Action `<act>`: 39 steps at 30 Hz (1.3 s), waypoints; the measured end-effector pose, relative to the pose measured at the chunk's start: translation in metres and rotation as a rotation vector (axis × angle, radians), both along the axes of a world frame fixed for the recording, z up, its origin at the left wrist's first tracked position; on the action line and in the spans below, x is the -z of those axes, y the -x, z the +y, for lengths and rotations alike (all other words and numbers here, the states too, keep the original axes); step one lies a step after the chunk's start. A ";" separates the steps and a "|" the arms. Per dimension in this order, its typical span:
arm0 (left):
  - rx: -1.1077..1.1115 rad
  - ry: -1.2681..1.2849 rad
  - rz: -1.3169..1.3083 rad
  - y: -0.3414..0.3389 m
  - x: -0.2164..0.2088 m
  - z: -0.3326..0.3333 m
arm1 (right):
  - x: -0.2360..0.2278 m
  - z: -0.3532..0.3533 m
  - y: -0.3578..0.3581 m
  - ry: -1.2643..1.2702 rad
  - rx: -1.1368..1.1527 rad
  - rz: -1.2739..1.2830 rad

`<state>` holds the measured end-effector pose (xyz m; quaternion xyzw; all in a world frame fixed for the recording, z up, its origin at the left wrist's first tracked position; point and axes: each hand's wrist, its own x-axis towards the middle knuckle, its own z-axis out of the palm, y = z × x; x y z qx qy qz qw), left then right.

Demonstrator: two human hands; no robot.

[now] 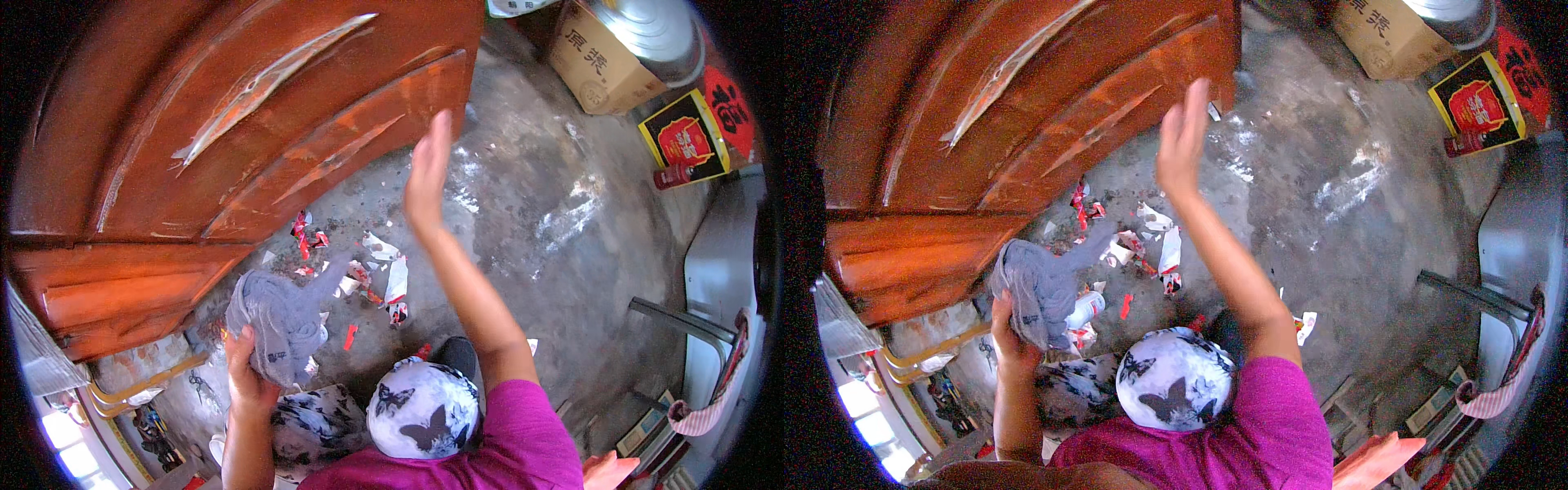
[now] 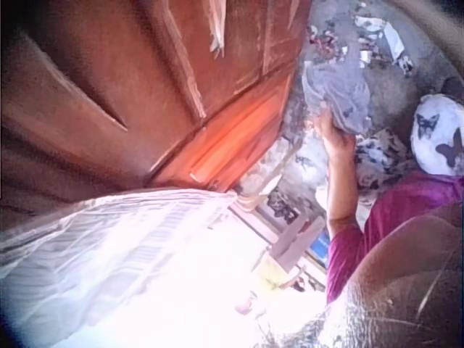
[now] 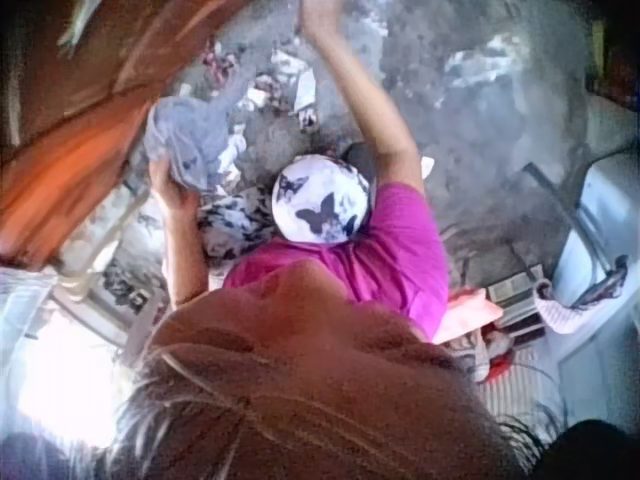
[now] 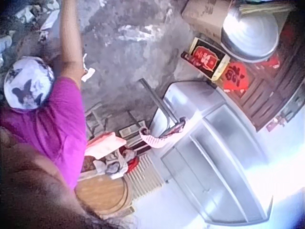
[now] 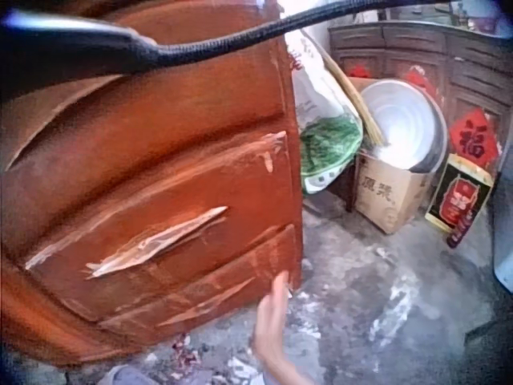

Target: The person kneels on the floor and wipes a wooden cabinet with a cloth. They dip the cloth into a bucket of water, then spray a cleaning solution onto the cabinet and continue wiping the surface.

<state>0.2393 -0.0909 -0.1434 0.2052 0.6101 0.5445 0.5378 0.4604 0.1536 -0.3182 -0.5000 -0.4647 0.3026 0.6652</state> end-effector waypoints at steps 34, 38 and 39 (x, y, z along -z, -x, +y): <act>-0.035 0.042 -0.095 0.008 0.006 0.012 | -0.015 0.084 -0.038 -0.214 0.265 -0.249; -0.060 0.053 -0.116 0.002 0.000 0.012 | 0.036 0.056 -0.038 0.178 0.144 -0.157; -0.082 0.059 -0.122 0.004 0.002 0.009 | 0.035 0.057 -0.044 0.257 0.098 -0.137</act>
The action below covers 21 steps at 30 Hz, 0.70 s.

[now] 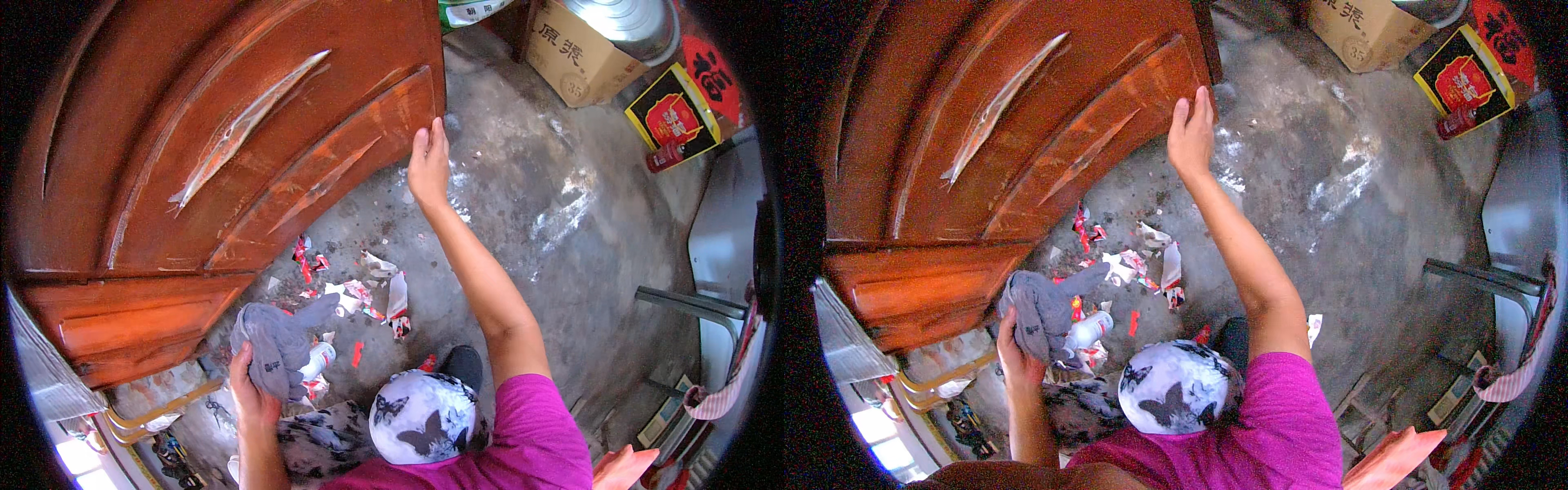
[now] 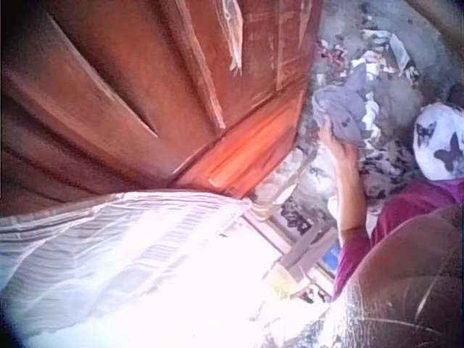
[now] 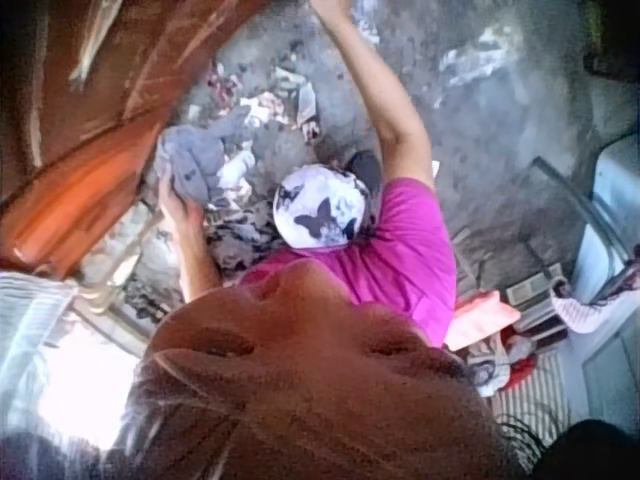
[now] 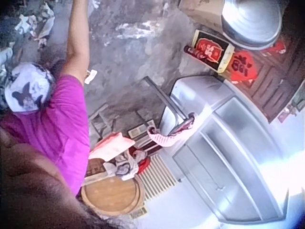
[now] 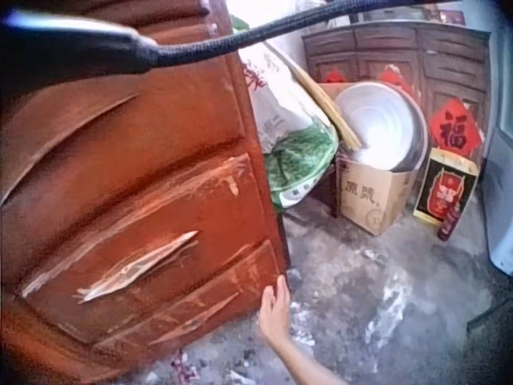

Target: The person kneels on the floor and wipes a wooden cabinet with a cloth. They dip the cloth into a bucket of water, then spray a cleaning solution onto the cabinet and continue wiping the surface.

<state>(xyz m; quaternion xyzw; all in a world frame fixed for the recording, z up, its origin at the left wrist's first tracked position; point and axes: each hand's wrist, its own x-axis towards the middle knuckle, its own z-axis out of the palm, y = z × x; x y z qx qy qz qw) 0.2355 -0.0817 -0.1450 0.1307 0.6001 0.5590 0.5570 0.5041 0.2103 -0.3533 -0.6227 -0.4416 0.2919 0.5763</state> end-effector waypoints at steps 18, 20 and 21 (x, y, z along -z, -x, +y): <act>0.443 -0.260 0.505 -0.033 0.013 0.019 | -0.077 -0.161 0.037 -0.094 -1.036 0.407; 0.728 -0.378 0.640 -0.044 0.011 0.025 | -0.105 -0.180 0.051 0.101 -1.081 0.740; 0.890 -0.444 0.724 -0.048 0.003 0.030 | -0.113 -0.181 0.054 0.199 -1.097 0.903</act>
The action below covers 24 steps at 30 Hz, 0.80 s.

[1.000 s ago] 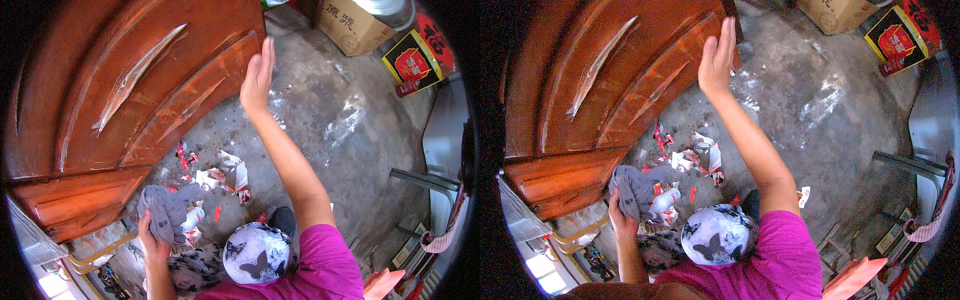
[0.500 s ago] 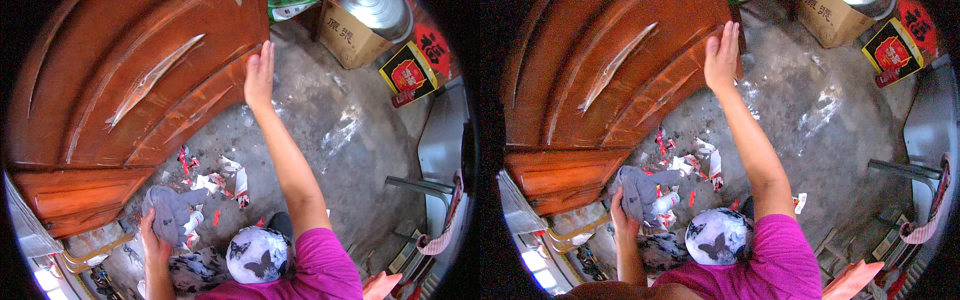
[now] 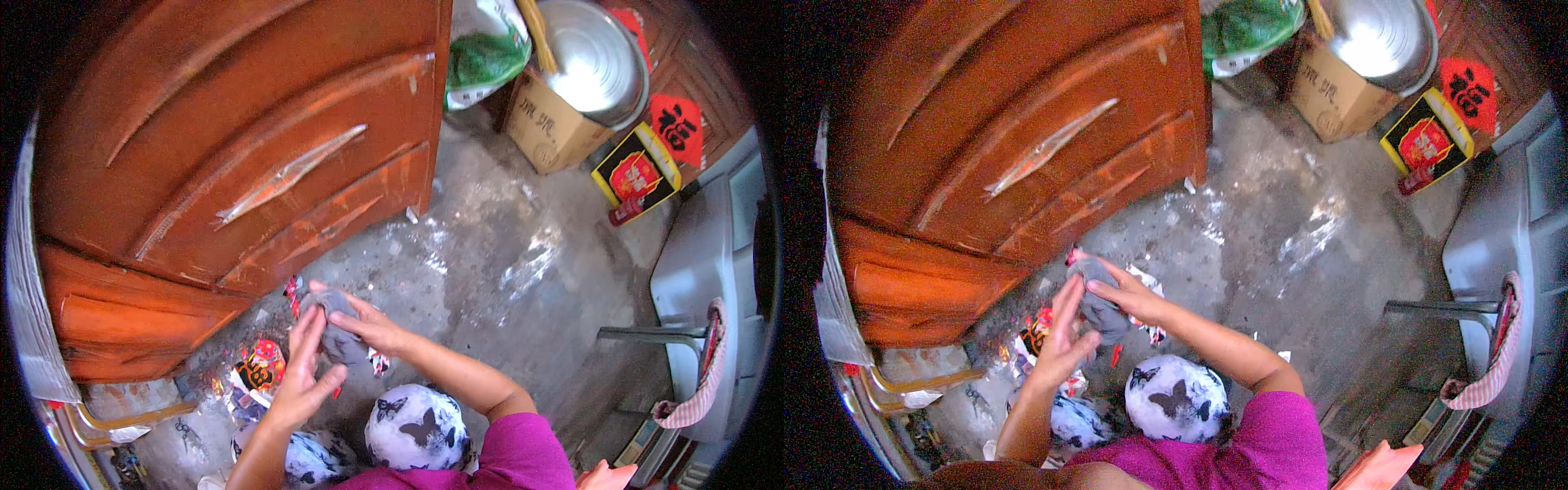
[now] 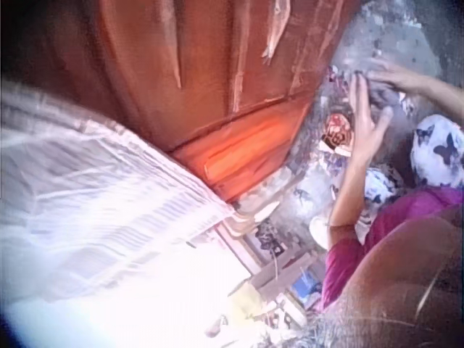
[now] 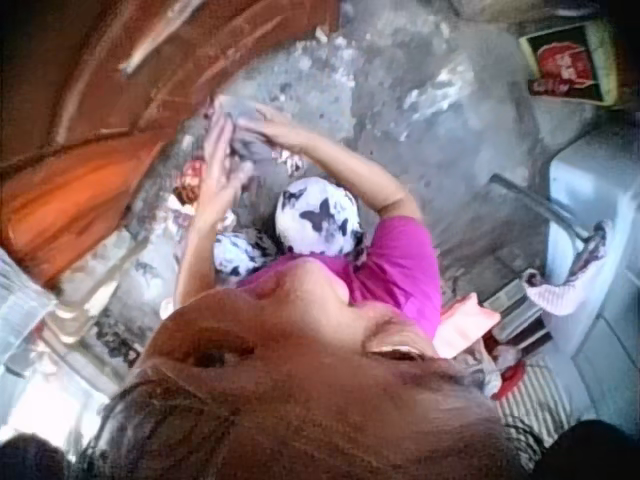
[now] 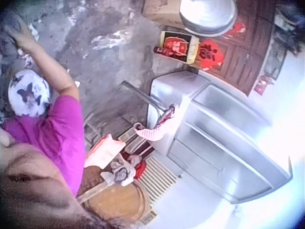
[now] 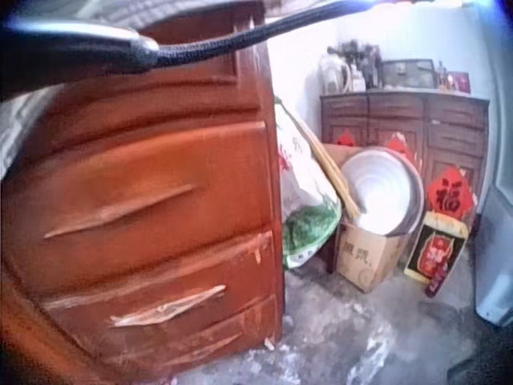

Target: The person kneels on the floor and wipes a wooden cabinet with a cloth. They dip the cloth into a bucket of water, then spray a cleaning solution onto the cabinet and continue wiping the surface.

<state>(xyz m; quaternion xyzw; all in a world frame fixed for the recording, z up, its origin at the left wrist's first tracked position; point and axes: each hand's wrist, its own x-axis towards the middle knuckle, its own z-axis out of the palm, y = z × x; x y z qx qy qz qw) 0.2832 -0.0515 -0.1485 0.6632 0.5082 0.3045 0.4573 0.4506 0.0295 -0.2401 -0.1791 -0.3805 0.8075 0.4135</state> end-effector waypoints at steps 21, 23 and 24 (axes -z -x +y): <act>-0.461 0.271 -0.530 0.017 -0.026 -0.010 | -0.360 0.300 -0.167 -1.406 1.630 -0.623; -0.460 0.283 -0.557 0.015 -0.026 -0.010 | -0.322 0.302 -0.160 -1.336 1.687 -0.547; -0.455 0.269 -0.564 0.016 -0.024 -0.009 | -0.302 0.300 -0.163 -1.290 1.668 -0.658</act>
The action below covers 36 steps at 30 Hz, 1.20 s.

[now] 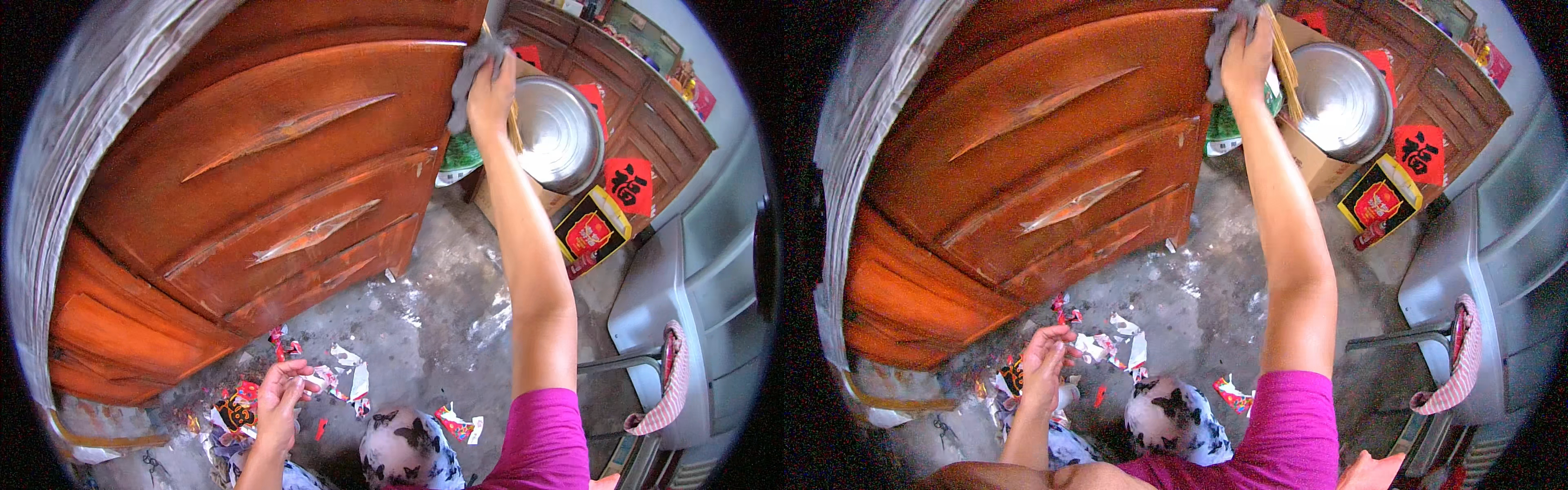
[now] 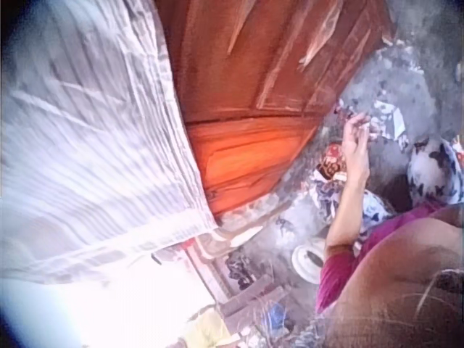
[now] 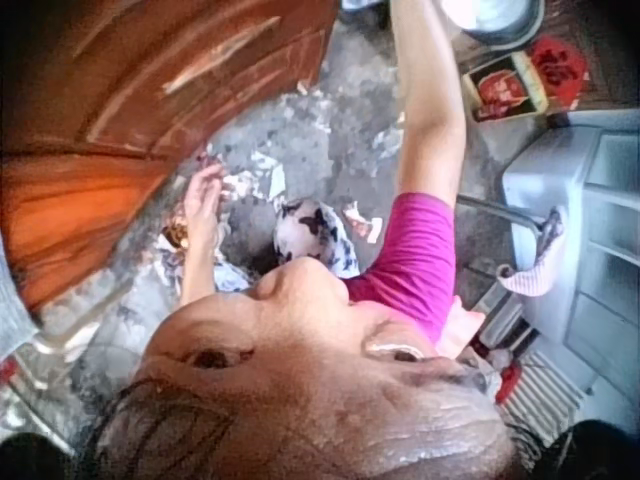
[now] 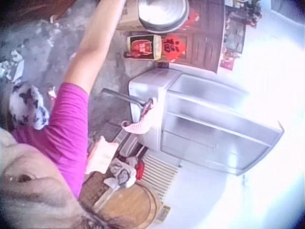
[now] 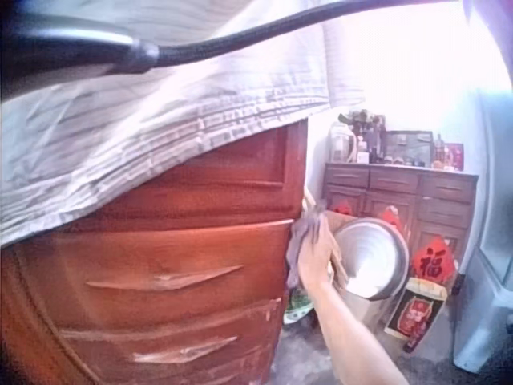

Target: The person kneels on the floor and wipes a wooden cabinet with a cloth. They dip the cloth into a bucket of water, then spray a cleaning solution onto the cabinet and continue wiping the surface.

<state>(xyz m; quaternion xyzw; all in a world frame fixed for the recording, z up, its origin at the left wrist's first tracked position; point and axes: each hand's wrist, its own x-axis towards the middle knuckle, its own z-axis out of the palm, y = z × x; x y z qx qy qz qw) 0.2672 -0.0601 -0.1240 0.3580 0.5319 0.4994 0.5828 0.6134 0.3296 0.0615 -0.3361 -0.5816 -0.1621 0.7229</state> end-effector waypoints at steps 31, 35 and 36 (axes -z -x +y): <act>0.087 -0.147 -0.198 0.003 -0.017 -0.017 | -0.055 -0.014 0.004 -0.019 0.378 -0.321; 0.096 -0.211 -0.169 0.002 -0.009 -0.023 | -0.067 -0.007 -0.044 0.124 0.523 -0.533; 0.102 -0.245 -0.140 0.004 -0.011 -0.025 | -0.071 -0.019 -0.035 0.217 0.413 -0.553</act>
